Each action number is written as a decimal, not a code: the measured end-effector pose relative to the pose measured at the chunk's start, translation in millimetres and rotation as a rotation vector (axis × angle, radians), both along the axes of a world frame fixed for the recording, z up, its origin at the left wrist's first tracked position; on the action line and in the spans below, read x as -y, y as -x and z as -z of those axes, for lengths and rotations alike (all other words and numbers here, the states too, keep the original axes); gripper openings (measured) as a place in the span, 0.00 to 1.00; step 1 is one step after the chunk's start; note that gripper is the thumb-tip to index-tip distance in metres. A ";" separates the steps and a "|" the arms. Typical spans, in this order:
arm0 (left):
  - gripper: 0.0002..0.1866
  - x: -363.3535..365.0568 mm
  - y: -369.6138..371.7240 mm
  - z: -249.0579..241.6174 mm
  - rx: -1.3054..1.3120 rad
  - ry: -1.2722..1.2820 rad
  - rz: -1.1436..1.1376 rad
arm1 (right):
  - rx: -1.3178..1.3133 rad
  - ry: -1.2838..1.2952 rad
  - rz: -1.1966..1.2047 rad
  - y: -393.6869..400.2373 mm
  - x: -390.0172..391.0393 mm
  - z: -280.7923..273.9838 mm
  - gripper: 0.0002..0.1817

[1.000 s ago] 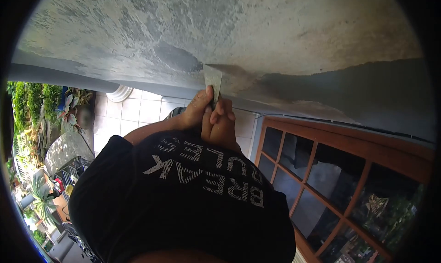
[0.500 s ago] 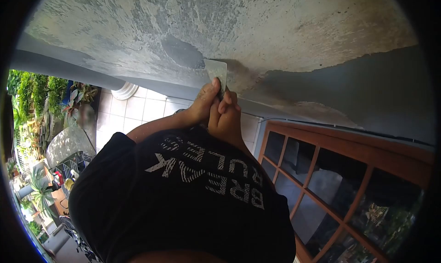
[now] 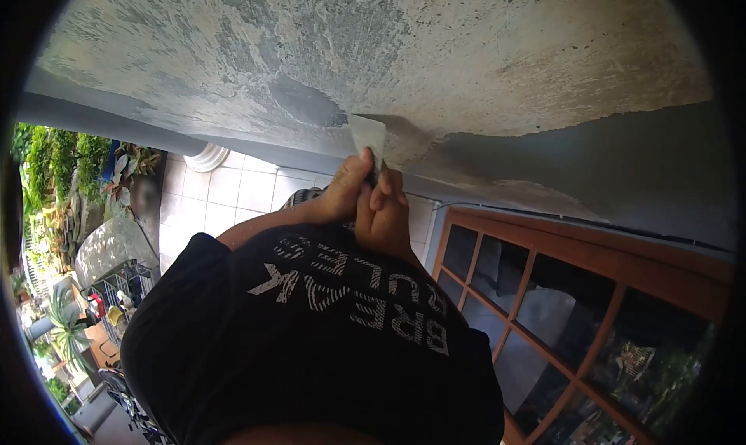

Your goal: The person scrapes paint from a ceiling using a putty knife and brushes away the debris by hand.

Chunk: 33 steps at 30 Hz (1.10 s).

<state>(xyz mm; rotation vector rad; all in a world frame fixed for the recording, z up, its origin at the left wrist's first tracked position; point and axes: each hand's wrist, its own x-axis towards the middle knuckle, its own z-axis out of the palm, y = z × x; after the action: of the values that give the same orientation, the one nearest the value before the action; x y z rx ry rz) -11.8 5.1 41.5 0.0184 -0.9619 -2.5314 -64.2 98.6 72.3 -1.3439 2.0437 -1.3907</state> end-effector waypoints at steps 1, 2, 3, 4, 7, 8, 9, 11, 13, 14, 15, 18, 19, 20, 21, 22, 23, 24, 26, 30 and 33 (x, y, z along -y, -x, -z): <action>0.30 -1.3 2.3 -0.2 0.032 0.026 0.041 | 0.111 0.023 0.057 -6.0 -5.0 2.0 0.20; 0.30 -2.2 4.0 -0.1 0.064 0.054 0.081 | 0.045 -0.002 0.032 -5.5 -3.1 0.9 0.20; 0.31 -1.6 3.7 1.9 0.043 0.030 0.072 | -0.020 -0.025 0.007 -3.2 1.8 -3.0 0.20; 0.30 0.4 3.1 1.4 -0.006 -0.071 -0.026 | -0.087 -0.045 -0.019 0.3 8.7 -7.3 0.20; 0.30 13.4 -5.7 0.8 -0.106 -0.241 -0.223 | 0.002 -0.013 -0.133 1.9 35.2 -14.5 0.10; 0.30 12.7 -8.8 1.5 -0.107 -0.172 -0.206 | 0.036 -0.007 -0.158 -1.0 39.7 -14.9 0.05; 0.30 12.8 -8.4 2.6 -0.117 -0.098 -0.188 | 0.027 0.046 -0.171 0.1 35.8 -6.2 0.13; 0.30 10.2 -9.3 1.2 -0.051 -0.016 -0.072 | 0.096 0.025 -0.070 -2.6 18.1 6.6 0.09; 0.29 6.7 -7.2 3.9 0.049 0.030 0.041 | -0.098 -0.034 -0.022 -0.2 5.2 4.6 0.05; 0.29 7.8 -5.4 4.3 0.096 0.063 0.092 | -0.323 -0.063 -0.008 1.8 1.9 0.6 0.03; 0.29 9.1 -5.5 -0.4 0.087 0.074 0.094 | -0.040 -0.071 -0.025 2.3 3.6 -2.6 0.03; 0.29 12.5 -11.0 -6.1 0.176 0.082 0.086 | 0.194 0.007 0.007 -5.1 7.5 2.3 0.02; 0.29 12.3 -10.0 -5.3 0.175 0.083 0.087 | 0.168 0.048 0.028 -7.0 8.6 4.4 0.02; 0.29 11.5 -9.3 -3.6 0.176 0.083 0.087 | 0.081 0.023 0.049 -6.6 7.9 3.9 0.02; 0.29 11.0 -9.0 -2.3 0.179 0.080 0.086 | -0.004 -0.006 0.068 -6.0 6.1 2.6 0.02; 0.29 11.3 -8.5 -2.3 0.137 0.060 0.095 | -0.089 -0.035 0.086 -5.8 6.2 -0.2 0.02; 0.30 11.8 -7.5 -3.1 0.094 0.040 0.103 | -0.132 -0.092 0.090 -6.5 8.1 -7.1 0.02; 0.30 11.6 -5.6 -3.6 0.050 0.021 0.110 | -0.176 -0.148 0.092 -7.7 11.2 -20.0 0.02; 0.31 13.2 -3.3 -0.9 0.042 0.024 0.072 | -0.357 -0.215 0.049 -3.9 10.9 -19.8 0.04; 0.31 7.1 -0.3 -1.1 -0.003 -0.016 0.034 | -0.205 -0.117 -0.016 3.3 7.0 -14.9 0.09; 0.31 3.6 -3.6 -4.6 0.098 0.036 0.062 | 0.000 -0.029 0.018 -1.8 6.2 -12.9 0.11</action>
<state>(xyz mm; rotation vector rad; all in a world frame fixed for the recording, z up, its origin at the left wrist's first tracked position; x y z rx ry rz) -8.2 1.5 46.2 0.1041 -1.0615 -2.5896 -62.4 92.3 85.2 -1.3166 2.0729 -1.3628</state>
